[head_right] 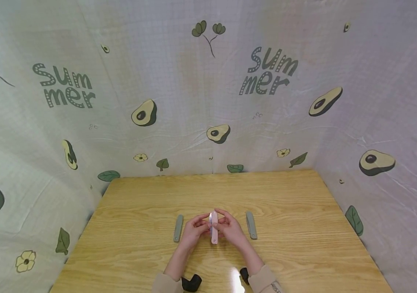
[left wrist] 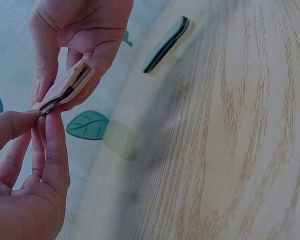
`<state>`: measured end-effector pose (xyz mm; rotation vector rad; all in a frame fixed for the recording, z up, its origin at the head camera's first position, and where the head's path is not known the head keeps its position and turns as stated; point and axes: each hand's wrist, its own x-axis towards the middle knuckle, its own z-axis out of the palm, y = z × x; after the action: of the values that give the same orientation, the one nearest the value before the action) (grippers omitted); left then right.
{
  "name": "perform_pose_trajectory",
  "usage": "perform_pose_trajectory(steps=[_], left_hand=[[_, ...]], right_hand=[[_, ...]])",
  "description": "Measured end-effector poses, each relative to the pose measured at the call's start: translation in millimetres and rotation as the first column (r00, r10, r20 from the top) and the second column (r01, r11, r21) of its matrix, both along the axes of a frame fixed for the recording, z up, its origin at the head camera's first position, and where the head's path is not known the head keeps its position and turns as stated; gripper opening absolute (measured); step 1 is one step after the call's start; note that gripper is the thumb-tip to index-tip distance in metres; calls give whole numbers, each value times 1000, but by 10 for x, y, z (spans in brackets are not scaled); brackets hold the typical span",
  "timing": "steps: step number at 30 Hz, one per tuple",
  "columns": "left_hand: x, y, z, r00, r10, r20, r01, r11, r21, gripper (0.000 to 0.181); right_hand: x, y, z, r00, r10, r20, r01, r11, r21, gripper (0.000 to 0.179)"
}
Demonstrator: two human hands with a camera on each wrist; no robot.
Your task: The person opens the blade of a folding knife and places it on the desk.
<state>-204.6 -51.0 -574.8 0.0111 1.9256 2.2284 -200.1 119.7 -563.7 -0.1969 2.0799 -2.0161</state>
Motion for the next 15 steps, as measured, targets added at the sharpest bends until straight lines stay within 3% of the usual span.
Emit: perform_pose_trajectory(steps=[9, 15], left_hand=[[101, -5, 232, 999, 14, -31, -14, 999, 29, 37], [19, 16, 41, 999, 39, -15, -39, 999, 30, 38]], right_hand=[[-18, 10, -19, 1000, -30, 7, 30, 1000, 5, 58], [-27, 14, -6, 999, -47, 25, 47, 999, 0, 58]])
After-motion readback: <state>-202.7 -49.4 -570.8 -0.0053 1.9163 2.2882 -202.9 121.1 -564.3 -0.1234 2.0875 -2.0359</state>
